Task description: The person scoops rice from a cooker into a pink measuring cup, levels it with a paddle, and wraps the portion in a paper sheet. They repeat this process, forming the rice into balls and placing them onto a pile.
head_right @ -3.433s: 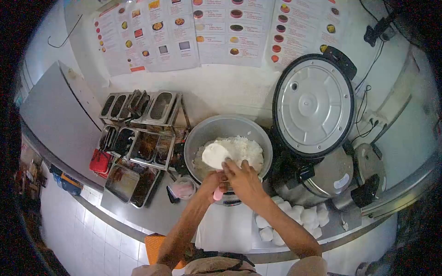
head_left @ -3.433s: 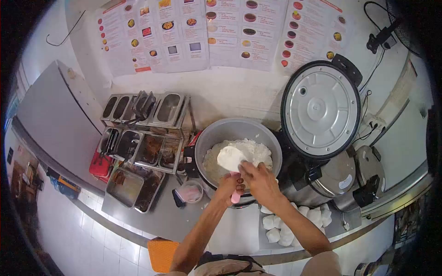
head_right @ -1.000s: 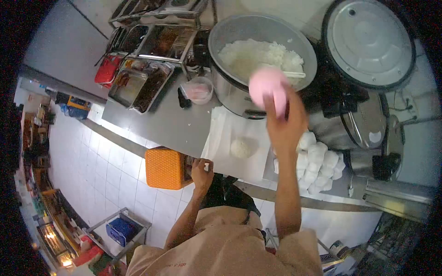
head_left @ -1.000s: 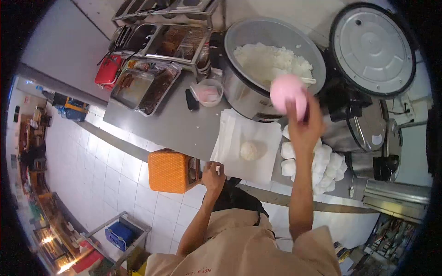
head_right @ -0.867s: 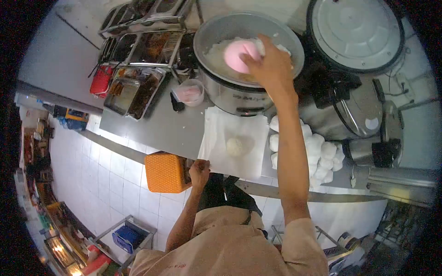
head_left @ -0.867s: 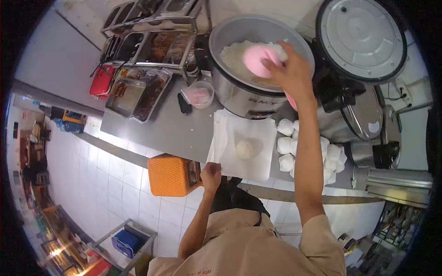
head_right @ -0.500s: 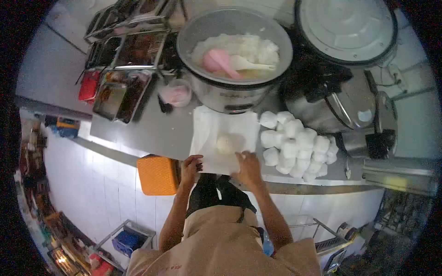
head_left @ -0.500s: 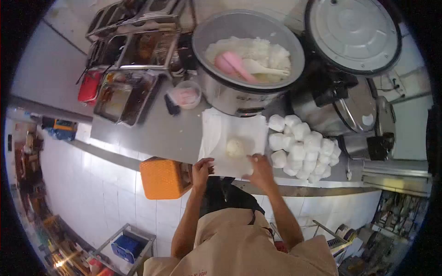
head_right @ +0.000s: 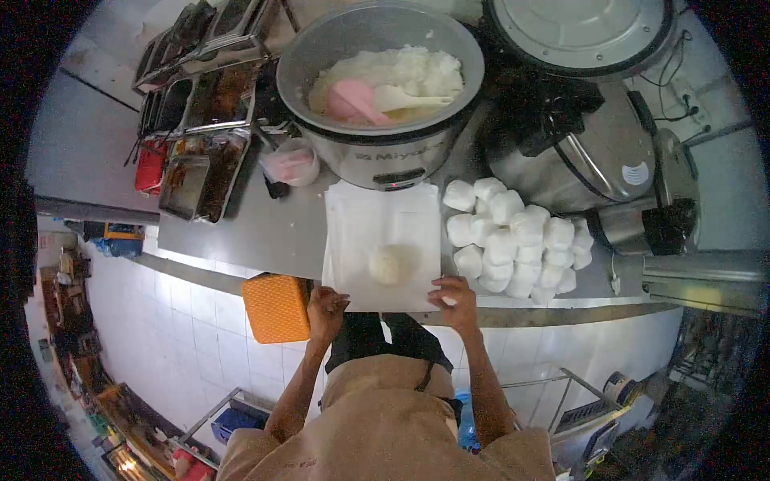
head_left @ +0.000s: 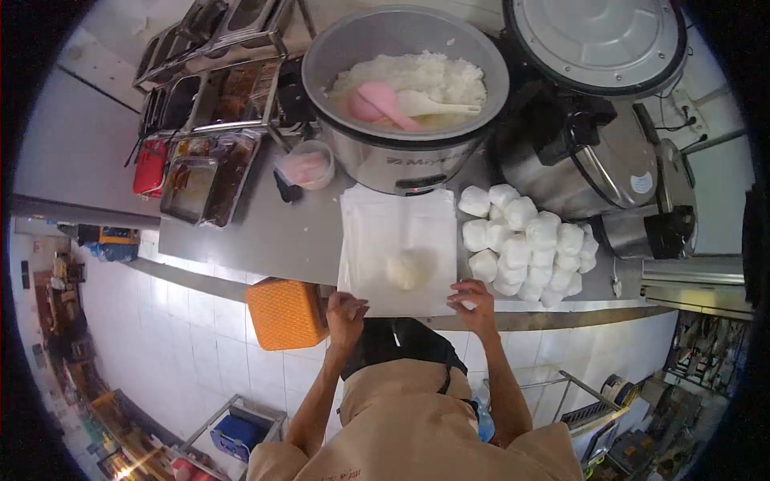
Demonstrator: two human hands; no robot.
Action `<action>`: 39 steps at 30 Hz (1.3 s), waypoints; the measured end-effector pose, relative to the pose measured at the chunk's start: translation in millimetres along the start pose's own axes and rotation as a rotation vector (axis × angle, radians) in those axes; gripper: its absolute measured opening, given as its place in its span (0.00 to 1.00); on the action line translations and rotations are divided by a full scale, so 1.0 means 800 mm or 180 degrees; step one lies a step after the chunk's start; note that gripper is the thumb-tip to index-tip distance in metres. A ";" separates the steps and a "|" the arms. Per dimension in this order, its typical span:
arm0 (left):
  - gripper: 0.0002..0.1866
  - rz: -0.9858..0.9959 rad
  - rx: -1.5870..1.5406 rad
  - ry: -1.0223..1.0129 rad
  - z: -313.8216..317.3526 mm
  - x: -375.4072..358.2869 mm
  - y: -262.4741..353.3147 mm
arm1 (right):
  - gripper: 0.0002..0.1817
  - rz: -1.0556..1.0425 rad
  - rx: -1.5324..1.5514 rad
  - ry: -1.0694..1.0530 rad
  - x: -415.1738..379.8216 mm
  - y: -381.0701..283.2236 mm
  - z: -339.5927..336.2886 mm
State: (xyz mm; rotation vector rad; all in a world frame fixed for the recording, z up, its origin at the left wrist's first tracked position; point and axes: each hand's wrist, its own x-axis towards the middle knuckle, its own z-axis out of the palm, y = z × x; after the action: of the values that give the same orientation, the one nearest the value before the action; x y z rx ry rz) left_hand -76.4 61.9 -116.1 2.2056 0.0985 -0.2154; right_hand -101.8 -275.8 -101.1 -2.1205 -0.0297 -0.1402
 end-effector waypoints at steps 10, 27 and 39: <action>0.09 -0.0125 -0.0577 0.0360 0.050 0.110 0.004 | 0.10 0.2056 0.1078 0.0062 0.074 0.070 0.055; 0.41 0.1553 0.1707 -0.1050 0.081 0.023 0.066 | 0.14 0.1593 0.1529 0.0292 0.121 0.043 0.011; 0.43 0.1454 0.1460 -0.1121 0.081 0.021 0.071 | 0.07 -0.0331 -0.1226 -0.0265 0.213 0.053 0.089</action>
State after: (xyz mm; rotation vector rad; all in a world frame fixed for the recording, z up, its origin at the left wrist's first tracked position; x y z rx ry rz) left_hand -59.1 -24.3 -112.4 2.5266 -0.7048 -0.3930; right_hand 76.8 -243.7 -155.0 -2.5098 -0.1747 -0.1266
